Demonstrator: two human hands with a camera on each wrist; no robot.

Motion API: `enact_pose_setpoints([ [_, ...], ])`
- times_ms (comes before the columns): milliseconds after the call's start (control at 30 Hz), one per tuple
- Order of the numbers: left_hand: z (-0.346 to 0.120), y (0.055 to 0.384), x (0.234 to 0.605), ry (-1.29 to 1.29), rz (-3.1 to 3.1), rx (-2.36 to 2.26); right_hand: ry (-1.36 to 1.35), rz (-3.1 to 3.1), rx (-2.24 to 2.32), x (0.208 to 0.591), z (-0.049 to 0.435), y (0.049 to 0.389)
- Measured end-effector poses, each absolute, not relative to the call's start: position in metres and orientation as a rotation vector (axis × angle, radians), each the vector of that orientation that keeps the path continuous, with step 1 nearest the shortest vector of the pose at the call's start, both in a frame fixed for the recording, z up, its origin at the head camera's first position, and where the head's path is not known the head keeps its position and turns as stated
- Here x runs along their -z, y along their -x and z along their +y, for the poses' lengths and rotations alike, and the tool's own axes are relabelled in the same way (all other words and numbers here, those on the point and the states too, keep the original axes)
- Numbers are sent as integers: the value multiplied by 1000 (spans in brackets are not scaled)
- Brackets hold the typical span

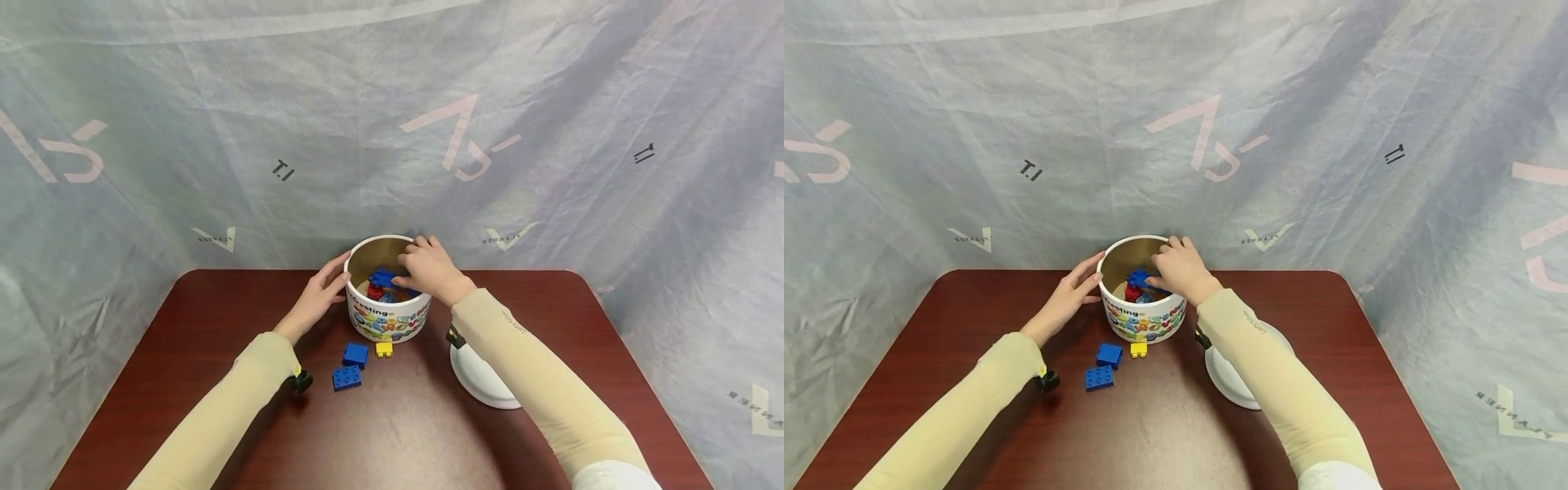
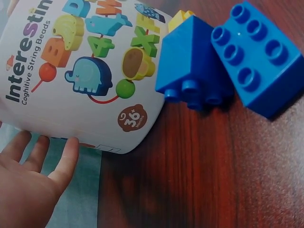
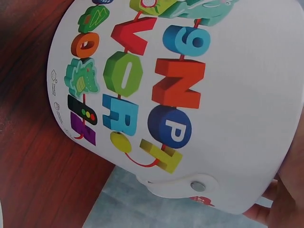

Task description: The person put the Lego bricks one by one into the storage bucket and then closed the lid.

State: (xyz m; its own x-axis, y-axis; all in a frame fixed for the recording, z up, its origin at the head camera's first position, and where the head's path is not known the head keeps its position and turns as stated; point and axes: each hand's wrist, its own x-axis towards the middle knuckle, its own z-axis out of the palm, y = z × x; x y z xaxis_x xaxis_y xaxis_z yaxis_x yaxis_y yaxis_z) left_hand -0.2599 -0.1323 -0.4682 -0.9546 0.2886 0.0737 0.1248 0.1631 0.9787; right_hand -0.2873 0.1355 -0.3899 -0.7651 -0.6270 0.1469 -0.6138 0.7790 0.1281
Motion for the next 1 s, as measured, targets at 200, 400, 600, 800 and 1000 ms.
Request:
enact_pose_setpoints([
  [200, -132, 260, 471, -409, 2276, -1935, -1007, -2747, -25, 387, 143, 284],
  [400, -133, 260, 471, -406, 2289, -1925, -1054, -2696, -182, 378, 152, 275],
  [600, -132, 261, 471, -413, 2277, -1935, -1072, -2673, -302, 368, 166, 267],
  [800, -131, 260, 470, -410, 2281, -1944, -1089, -2634, -385, 366, 182, 262],
  [1000, -130, 257, 465, -404, 2274, -1949, -1121, -2593, -435, 368, 194, 248],
])
